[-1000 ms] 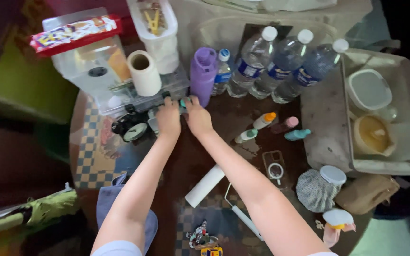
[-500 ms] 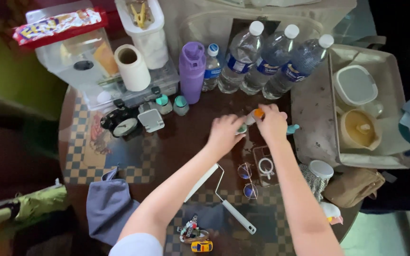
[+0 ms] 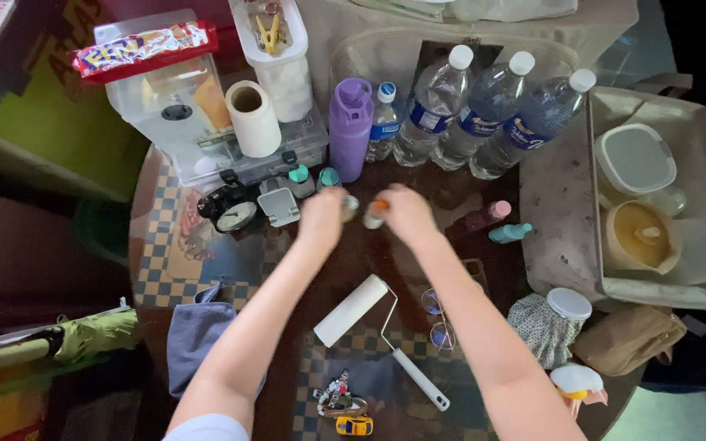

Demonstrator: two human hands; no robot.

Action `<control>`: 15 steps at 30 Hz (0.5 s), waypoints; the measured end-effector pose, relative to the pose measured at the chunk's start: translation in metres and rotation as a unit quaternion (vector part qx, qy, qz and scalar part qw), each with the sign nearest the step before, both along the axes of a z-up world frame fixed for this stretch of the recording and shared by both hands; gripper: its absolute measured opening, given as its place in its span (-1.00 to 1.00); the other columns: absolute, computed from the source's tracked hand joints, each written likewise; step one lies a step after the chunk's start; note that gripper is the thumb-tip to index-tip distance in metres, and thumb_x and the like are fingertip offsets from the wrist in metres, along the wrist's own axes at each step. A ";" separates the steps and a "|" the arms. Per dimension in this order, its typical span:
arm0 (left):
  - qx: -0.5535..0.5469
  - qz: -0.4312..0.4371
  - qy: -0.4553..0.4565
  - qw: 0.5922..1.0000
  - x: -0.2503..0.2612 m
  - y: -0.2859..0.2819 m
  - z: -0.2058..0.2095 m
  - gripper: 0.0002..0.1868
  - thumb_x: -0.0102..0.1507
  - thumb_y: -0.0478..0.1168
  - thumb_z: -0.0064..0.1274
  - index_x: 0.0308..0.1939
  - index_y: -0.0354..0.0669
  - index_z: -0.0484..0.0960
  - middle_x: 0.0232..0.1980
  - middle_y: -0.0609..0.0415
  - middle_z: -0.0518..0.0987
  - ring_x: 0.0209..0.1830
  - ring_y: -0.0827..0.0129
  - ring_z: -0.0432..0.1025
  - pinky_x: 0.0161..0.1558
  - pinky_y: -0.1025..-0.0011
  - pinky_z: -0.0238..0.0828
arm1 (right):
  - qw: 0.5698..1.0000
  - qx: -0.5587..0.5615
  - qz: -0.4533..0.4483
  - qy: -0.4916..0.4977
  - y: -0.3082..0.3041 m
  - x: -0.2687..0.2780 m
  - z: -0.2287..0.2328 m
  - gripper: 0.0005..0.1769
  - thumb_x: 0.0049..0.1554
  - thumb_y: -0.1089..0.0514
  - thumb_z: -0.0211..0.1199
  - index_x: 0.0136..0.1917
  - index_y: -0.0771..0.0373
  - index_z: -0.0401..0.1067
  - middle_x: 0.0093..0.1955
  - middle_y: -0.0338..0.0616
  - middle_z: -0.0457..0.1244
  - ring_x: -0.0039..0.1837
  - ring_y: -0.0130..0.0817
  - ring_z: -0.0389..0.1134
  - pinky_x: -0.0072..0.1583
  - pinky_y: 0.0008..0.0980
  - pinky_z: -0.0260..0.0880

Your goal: The person clears a cluttered table by moving various items such as bottles, a toy car, and a pouch to one side. They then use a lint roller to clean the table surface and later adjust a mattress on the floor.

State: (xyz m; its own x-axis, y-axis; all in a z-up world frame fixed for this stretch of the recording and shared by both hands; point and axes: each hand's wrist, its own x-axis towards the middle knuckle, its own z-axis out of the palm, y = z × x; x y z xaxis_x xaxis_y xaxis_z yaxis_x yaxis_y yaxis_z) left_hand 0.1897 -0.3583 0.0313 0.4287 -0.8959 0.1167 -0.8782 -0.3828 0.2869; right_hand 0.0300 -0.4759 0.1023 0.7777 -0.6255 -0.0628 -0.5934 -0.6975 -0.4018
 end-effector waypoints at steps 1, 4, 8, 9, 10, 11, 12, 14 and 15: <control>0.000 0.000 0.000 1.000 0.012 0.004 -0.001 -0.86 0.19 -0.14 0.20 -0.20 0.00 0.68 -0.28 0.09 0.62 -0.32 0.16 0.64 -0.27 0.15 0.59 | 1.000 0.000 0.000 0.000 0.003 0.011 -0.004 -0.75 0.07 0.02 0.35 0.02 0.06 0.64 0.03 -0.02 0.41 0.11 0.03 0.49 0.11 -0.08 0.50; -0.005 0.024 0.027 0.999 0.039 0.016 0.007 -0.81 0.25 -0.30 0.08 -0.05 -0.12 0.64 -0.13 -0.04 0.61 -0.21 -0.01 0.64 -0.13 0.12 0.59 | 0.999 0.001 0.045 -0.020 0.009 0.045 -0.020 -0.74 0.07 0.06 0.35 0.04 0.09 0.63 0.08 0.00 0.39 0.10 0.03 0.49 0.12 -0.10 0.51; -0.027 0.046 0.060 0.997 0.042 0.018 0.031 -0.80 0.25 -0.26 0.14 -0.05 -0.15 0.60 -0.13 -0.04 0.58 -0.17 -0.02 0.62 -0.10 0.08 0.60 | 0.997 -0.022 0.054 -0.051 0.002 0.079 -0.042 -0.81 0.11 0.09 0.34 0.02 0.07 0.61 0.00 -0.10 0.34 0.04 -0.04 0.49 0.08 -0.16 0.51; -0.025 0.054 0.069 0.996 0.041 0.016 0.035 -0.79 0.26 -0.25 0.14 -0.02 -0.12 0.60 -0.13 -0.02 0.58 -0.16 0.00 0.62 -0.09 0.08 0.60 | 0.997 -0.020 0.051 -0.061 0.001 0.085 -0.045 -0.84 0.13 0.11 0.33 0.00 0.09 0.60 -0.04 -0.09 0.34 0.03 -0.04 0.48 0.07 -0.16 0.50; -0.025 0.055 0.070 0.996 0.043 0.014 0.032 -0.79 0.26 -0.25 0.14 -0.02 -0.12 0.60 -0.13 -0.02 0.58 -0.16 0.00 0.62 -0.09 0.08 0.60 | 0.997 -0.020 0.052 -0.060 -0.001 0.087 -0.043 -0.84 0.13 0.11 0.33 0.00 0.09 0.60 -0.04 -0.09 0.34 0.03 -0.04 0.48 0.07 -0.16 0.50; -0.024 0.063 0.068 0.995 0.044 0.011 0.028 -0.77 0.25 -0.25 0.16 -0.02 -0.12 0.60 -0.11 -0.02 0.58 -0.16 0.00 0.62 -0.09 0.09 0.61 | 0.996 -0.005 0.052 -0.065 -0.003 0.089 -0.042 -0.80 0.14 0.11 0.33 0.05 0.11 0.59 0.00 -0.04 0.34 0.05 0.00 0.48 0.09 -0.13 0.51; -0.024 0.071 0.068 0.995 0.045 0.008 0.024 -0.75 0.24 -0.24 0.18 -0.01 -0.11 0.59 -0.08 -0.02 0.58 -0.17 0.01 0.62 -0.09 0.09 0.62 | 0.996 0.011 0.051 -0.070 -0.006 0.090 -0.041 -0.75 0.15 0.12 0.33 0.11 0.12 0.58 0.05 0.00 0.35 0.08 0.03 0.48 0.12 -0.10 0.51; -0.029 0.064 0.070 0.995 0.048 0.005 0.025 -0.75 0.24 -0.24 0.18 -0.01 -0.14 0.59 -0.08 -0.04 0.58 -0.17 -0.03 0.62 -0.09 0.06 0.61 | 0.997 0.018 0.040 -0.067 -0.005 0.088 -0.037 -0.73 0.17 0.13 0.31 0.16 0.13 0.56 0.08 -0.01 0.35 0.09 0.00 0.48 0.13 -0.13 0.50; -0.035 0.057 0.072 0.995 0.049 0.004 0.025 -0.75 0.25 -0.24 0.17 -0.02 -0.18 0.59 -0.07 -0.07 0.59 -0.16 -0.08 0.62 -0.09 0.02 0.61 | 0.997 0.026 0.028 -0.066 -0.005 0.088 -0.035 -0.70 0.19 0.15 0.29 0.21 0.13 0.54 0.12 -0.02 0.34 0.11 -0.04 0.48 0.14 -0.15 0.50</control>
